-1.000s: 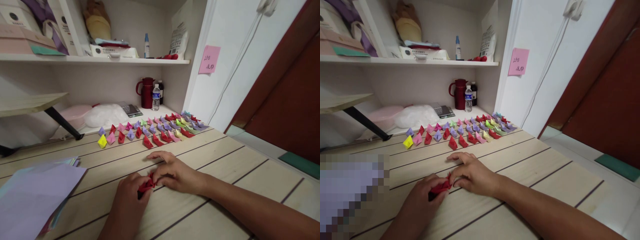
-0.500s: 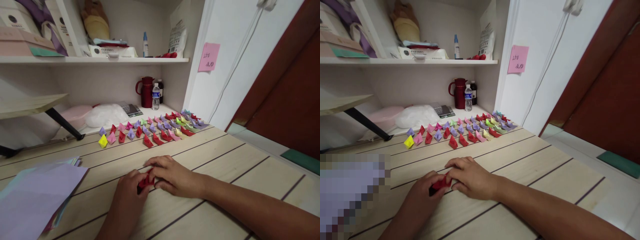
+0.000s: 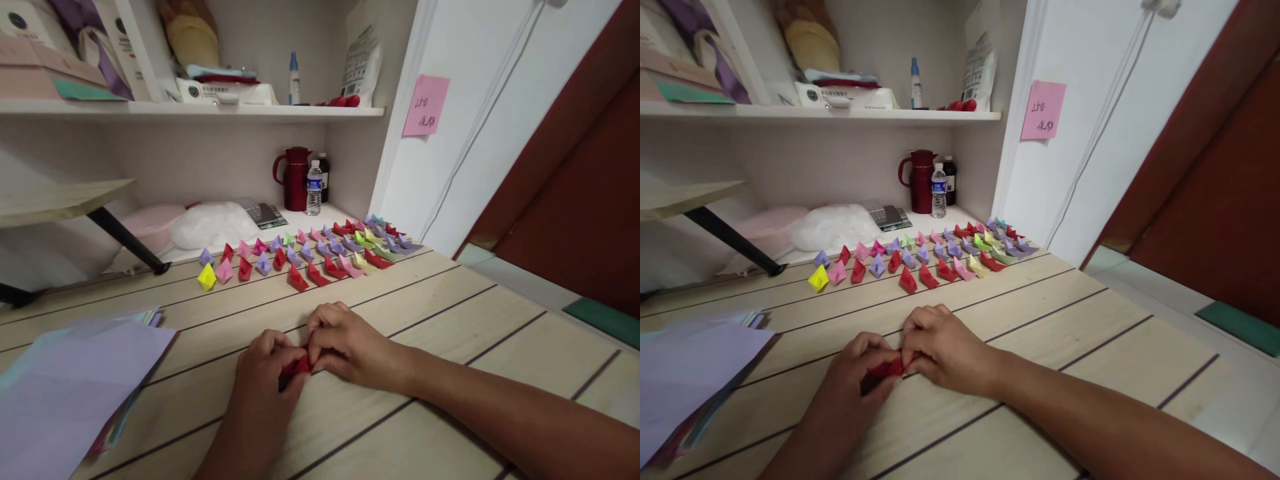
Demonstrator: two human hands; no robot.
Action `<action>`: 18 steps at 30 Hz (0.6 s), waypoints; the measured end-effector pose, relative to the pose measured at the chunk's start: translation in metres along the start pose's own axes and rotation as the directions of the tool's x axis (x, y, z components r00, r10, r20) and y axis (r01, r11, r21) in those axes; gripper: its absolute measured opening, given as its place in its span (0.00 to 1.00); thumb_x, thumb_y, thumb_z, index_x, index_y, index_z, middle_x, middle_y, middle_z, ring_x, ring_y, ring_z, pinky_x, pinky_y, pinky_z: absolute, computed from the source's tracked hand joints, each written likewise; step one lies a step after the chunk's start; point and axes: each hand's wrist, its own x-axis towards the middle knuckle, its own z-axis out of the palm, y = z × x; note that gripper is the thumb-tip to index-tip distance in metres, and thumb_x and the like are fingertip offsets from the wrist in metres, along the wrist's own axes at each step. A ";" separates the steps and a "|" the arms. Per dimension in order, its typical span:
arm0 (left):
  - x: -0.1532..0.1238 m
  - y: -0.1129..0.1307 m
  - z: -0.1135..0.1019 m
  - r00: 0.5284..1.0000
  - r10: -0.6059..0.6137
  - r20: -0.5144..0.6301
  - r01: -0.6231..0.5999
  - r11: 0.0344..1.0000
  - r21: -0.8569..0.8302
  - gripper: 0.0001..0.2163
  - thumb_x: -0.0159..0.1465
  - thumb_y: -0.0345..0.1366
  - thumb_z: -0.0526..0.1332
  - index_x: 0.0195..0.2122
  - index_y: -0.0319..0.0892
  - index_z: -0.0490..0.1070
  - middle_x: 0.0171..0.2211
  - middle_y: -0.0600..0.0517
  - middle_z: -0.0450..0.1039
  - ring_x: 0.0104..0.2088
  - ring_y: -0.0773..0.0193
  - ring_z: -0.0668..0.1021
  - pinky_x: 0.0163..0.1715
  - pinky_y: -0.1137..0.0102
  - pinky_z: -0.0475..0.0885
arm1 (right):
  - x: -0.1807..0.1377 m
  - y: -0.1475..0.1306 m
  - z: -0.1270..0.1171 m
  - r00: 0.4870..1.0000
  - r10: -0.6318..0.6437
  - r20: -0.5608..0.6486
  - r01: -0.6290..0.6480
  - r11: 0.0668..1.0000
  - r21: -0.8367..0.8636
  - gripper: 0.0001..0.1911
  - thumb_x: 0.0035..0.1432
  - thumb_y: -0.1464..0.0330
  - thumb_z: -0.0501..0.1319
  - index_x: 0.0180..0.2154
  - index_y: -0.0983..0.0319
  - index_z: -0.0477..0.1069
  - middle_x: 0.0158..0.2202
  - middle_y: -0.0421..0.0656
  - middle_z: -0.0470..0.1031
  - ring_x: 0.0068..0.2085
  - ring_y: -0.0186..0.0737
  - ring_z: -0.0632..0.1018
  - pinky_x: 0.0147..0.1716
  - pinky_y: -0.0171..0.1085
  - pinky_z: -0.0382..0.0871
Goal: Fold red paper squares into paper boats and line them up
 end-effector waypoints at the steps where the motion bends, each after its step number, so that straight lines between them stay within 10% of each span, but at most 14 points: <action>1: 0.000 -0.002 0.001 1.000 -0.002 -0.014 0.002 1.000 0.001 0.09 0.55 0.30 0.62 0.33 0.49 0.80 0.40 0.50 0.72 0.42 0.58 0.76 0.45 0.60 0.71 | 0.000 0.000 -0.001 1.000 0.022 0.003 -0.022 1.000 0.016 0.05 0.55 0.73 0.69 0.33 0.60 0.74 0.38 0.41 0.71 0.44 0.38 0.75 0.46 0.40 0.61; 18: 0.001 0.002 0.004 0.998 0.010 -0.063 -0.008 0.999 0.038 0.07 0.55 0.26 0.63 0.32 0.45 0.76 0.38 0.51 0.75 0.42 0.56 0.76 0.47 0.54 0.68 | -0.001 0.007 0.002 0.996 0.087 0.005 -0.087 0.996 0.027 0.06 0.53 0.70 0.71 0.33 0.61 0.74 0.42 0.42 0.74 0.48 0.41 0.76 0.51 0.42 0.61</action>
